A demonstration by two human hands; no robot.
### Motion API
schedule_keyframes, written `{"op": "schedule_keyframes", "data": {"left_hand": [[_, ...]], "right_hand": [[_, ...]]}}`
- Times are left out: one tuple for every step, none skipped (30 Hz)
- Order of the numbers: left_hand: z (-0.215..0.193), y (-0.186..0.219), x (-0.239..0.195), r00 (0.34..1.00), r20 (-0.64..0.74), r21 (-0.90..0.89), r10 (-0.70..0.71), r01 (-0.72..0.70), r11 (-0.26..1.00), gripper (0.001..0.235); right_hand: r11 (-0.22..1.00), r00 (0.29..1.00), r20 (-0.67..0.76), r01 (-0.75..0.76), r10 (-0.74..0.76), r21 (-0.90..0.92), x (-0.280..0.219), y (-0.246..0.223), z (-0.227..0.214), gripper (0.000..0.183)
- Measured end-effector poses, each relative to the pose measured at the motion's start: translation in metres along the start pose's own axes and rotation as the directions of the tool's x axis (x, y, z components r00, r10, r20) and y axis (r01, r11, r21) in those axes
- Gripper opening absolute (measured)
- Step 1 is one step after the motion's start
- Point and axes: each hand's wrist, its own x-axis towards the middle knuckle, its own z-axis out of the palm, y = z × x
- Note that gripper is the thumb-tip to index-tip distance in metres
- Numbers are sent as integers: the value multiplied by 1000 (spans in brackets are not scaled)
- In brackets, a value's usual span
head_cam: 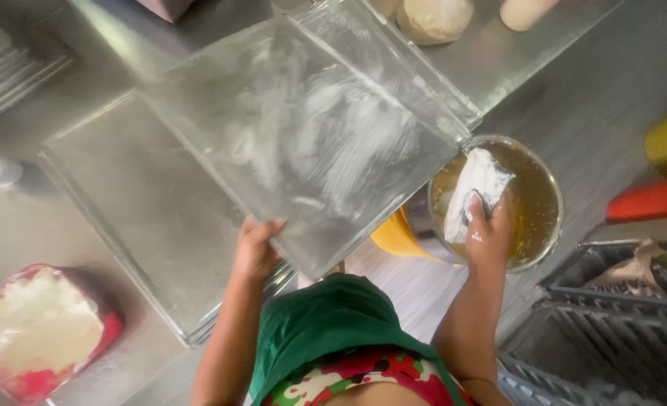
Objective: The person scoops a white substance from a red container and spreads it across the surface of metal baking trays. They handle the trays one at a time, applying the substance with a cloth, and stack the treated trays on a stainless steel table.
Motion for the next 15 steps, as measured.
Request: {"op": "schedule_keyframes", "data": {"left_hand": [[14, -16, 26, 999, 4, 29, -35, 35, 999, 35], [26, -33, 47, 999, -34, 136, -36, 40, 990, 32], [37, -46, 64, 997, -74, 242, -29, 46, 969, 30], [46, -56, 75, 996, -86, 343, -4, 33, 939, 32], [55, -66, 81, 994, -105, 431, 24, 24, 902, 34], [64, -69, 86, 991, -123, 516, 52, 19, 857, 36], [70, -67, 88, 988, -157, 456, -9, 80, 886, 41], [72, -62, 83, 980, -185, 392, -70, 139, 909, 47], [70, -55, 74, 966, -223, 317, -130, 198, 927, 54], [65, -47, 67, 985, -166, 352, -42, 99, 931, 54], [55, -39, 55, 992, -114, 383, 46, 1, 924, 55], [42, -32, 38, 989, -62, 414, 133, -95, 905, 55], [27, -24, 18, 940, -137, 542, 311, -192, 818, 52], [9, -16, -9, 857, -189, 669, 480, -245, 701, 49], [-12, -8, -33, 770, -386, 716, 508, -98, 691, 51]], "right_hand": [[1000, 1000, -23, -7, 7, 5, 14, 12, -1, 47], [999, 1000, -1, -16, 16, 33, 24, 22, -5, 47], [998, 999, 23, -25, 24, 66, 32, 32, -7, 47], [995, 998, 48, -36, 31, 98, 39, 41, -8, 47], [993, 997, 74, -42, 34, 108, 47, 48, -8, 47], [992, 994, 100, -49, 37, 118, 54, 53, -6, 48], [990, 990, 138, -56, 38, 128, 64, 58, 0, 48], [992, 984, 177, -35, 13, 122, 73, 63, 8, 46], [993, 973, 230, -20, -7, 115, 80, 66, 19, 44], [994, 959, 282, -4, -28, 111, 86, 70, 32, 42], [996, 943, 334, -28, -3, 88, 86, 73, 48, 40], [997, 923, 384, -49, 22, 63, 81, 76, 66, 38], [997, 901, 432, -63, 39, 42, 80, 77, 86, 36], [999, 849, 527, -37, 22, 19, 76, 78, 105, 33], [1000, 793, 610, -1, -2, 4, 71, 77, 128, 31]]}}
